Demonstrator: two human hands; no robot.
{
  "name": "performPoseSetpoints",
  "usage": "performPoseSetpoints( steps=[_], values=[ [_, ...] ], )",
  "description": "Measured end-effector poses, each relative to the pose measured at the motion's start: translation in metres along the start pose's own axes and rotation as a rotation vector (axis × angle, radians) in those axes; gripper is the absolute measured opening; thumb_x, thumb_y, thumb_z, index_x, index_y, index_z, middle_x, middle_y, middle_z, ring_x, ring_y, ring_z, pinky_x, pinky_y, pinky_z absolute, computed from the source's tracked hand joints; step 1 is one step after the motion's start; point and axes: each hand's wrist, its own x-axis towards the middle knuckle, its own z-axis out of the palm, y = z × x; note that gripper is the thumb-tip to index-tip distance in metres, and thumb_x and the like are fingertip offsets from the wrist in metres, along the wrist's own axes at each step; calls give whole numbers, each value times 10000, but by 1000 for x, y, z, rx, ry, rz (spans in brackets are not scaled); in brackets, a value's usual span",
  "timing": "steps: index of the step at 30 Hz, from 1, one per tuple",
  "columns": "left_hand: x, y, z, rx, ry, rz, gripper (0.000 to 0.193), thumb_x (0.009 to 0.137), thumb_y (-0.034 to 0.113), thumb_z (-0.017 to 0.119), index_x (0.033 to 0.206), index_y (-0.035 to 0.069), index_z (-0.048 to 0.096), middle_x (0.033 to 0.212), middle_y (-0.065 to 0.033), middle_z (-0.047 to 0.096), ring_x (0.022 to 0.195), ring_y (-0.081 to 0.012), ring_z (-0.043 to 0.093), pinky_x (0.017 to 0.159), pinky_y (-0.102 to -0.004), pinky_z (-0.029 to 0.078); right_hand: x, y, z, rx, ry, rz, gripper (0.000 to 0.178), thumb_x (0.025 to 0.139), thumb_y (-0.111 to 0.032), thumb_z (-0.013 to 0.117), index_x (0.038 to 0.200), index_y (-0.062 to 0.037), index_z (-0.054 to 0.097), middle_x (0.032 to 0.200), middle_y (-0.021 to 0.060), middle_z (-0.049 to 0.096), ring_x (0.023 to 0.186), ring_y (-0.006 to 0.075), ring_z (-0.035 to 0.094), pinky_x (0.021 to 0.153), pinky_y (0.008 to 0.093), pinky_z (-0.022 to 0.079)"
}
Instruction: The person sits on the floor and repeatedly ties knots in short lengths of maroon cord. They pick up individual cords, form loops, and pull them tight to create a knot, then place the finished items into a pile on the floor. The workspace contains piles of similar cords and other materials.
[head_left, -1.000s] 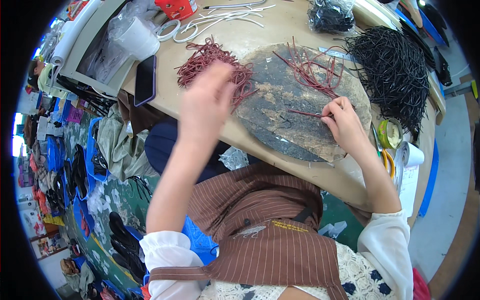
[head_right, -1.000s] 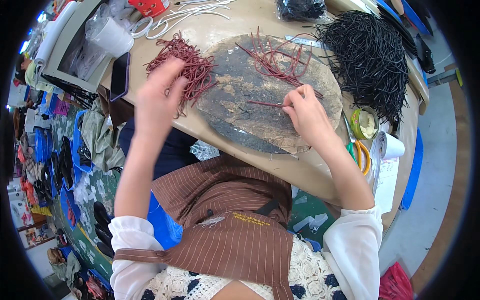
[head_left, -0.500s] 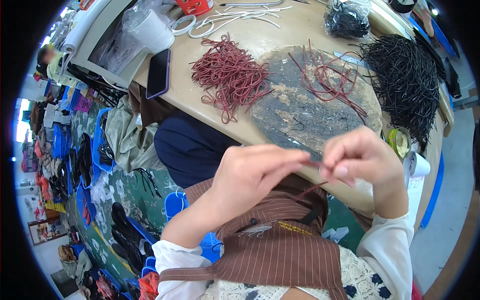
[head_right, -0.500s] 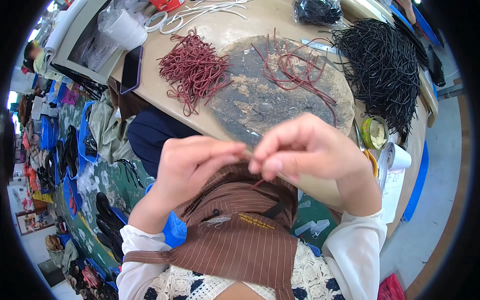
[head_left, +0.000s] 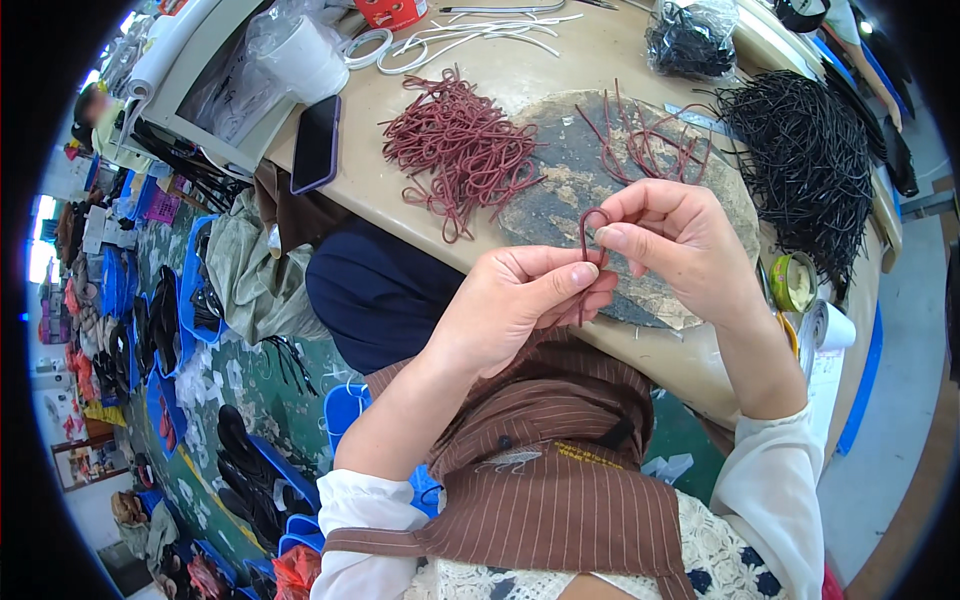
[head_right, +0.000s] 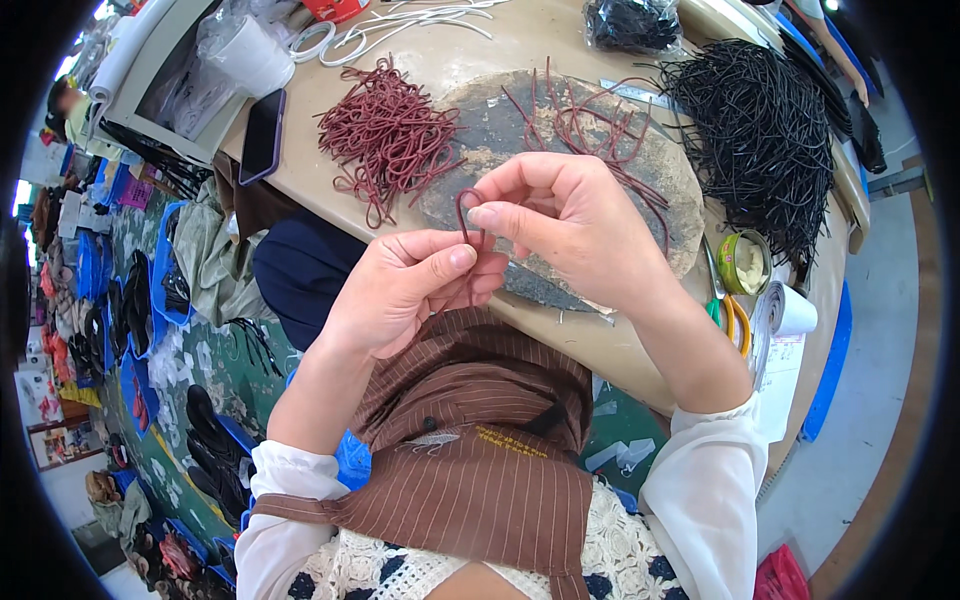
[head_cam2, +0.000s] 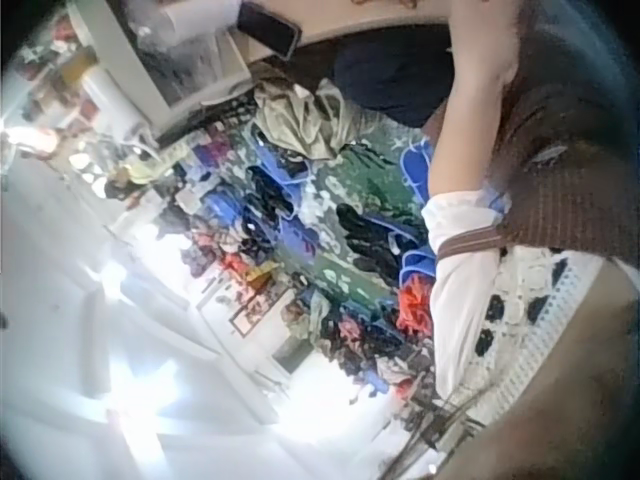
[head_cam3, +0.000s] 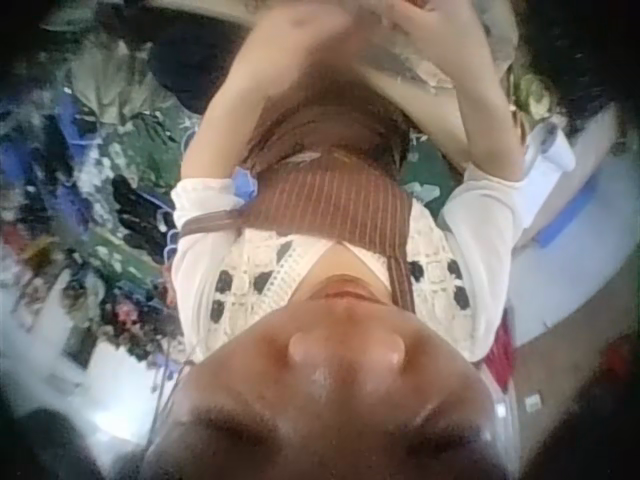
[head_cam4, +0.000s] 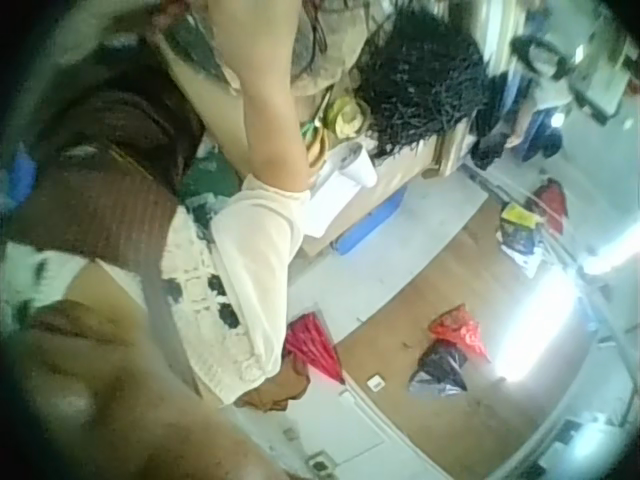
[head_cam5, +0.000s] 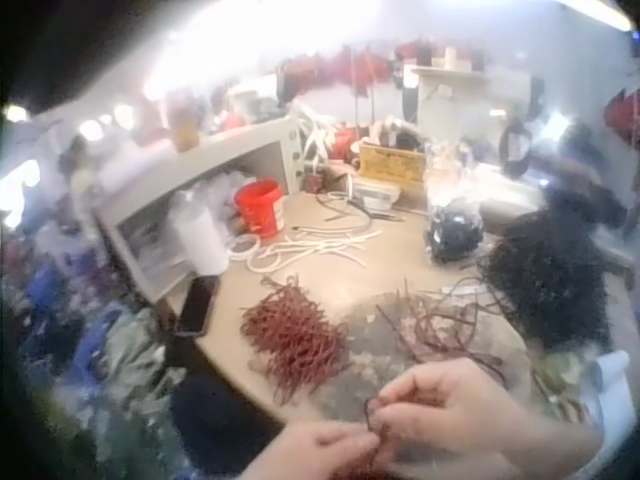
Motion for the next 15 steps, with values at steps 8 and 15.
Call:
performPoseSetpoints(
  steps=[8, 15],
  values=[
    [2, 0, 0, 180, 36, 96, 197, 850, 106, 546, 948, -59, 593, 845, -109, 623, 758, -148, 599, 702, -248, 491, 2, 11, 7, 63, 5, -35, 152, 794, -70, 607, 905, 28, 572, 781, 30, 606, 674, 55, 558, 606, 188, 459],
    [18, -12, -2, 25, 304, 395, 157, 837, 56, 556, 960, -39, 578, 844, -92, 623, 758, -116, 596, 685, -223, 488, -19, 58, 61, 595, -150, 83, 727, 776, -113, 640, 1305, -13, 152, 1211, 111, 367, 1047, 162, 444, 868, 312, 412]
  ],
)
